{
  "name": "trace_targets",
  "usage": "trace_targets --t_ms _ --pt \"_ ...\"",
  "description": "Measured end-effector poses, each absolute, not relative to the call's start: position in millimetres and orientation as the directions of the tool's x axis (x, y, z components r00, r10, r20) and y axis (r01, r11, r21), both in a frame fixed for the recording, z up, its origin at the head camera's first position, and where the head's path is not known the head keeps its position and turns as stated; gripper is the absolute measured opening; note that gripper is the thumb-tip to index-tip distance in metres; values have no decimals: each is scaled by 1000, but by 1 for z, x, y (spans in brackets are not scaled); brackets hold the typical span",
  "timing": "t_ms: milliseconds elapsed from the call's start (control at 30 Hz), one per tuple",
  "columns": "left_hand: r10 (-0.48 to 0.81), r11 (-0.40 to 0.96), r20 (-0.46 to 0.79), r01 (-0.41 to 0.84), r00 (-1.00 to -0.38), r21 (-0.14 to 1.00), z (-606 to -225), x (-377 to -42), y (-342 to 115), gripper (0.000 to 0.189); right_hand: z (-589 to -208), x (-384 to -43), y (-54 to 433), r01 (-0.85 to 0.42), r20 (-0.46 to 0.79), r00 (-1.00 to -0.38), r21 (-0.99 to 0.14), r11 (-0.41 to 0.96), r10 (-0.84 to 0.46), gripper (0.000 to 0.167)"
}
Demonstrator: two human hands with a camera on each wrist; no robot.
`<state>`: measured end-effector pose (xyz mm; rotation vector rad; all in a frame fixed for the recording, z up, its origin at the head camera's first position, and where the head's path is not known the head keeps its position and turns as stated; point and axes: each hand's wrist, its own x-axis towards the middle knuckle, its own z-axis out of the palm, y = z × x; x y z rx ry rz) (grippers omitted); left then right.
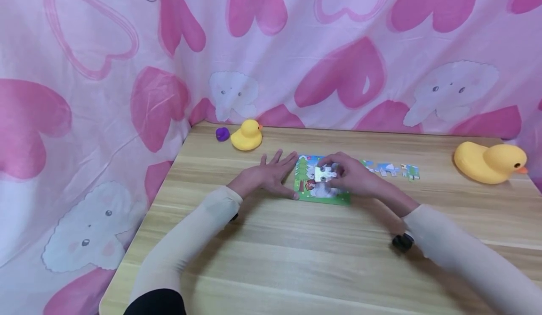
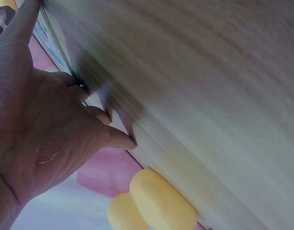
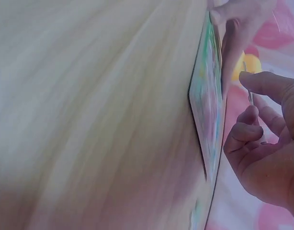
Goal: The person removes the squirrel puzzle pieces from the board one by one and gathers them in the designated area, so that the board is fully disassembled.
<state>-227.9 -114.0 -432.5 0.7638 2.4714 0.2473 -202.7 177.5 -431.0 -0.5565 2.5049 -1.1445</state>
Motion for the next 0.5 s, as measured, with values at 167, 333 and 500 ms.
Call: trace_targets --t_ms 167,333,500 --pt "566 824 -447 475 -692 309 -431 -229 -113 127 -424 -196 210 -185 -159 -887 -739 648 -434 48" --pt "563 827 -452 475 -692 302 -430 -229 -113 127 -427 -190 237 -170 -163 -893 -740 651 -420 49" --pt "565 825 -453 472 -690 311 -428 -228 -113 127 -432 -185 257 -169 -159 -902 -724 668 -401 49"
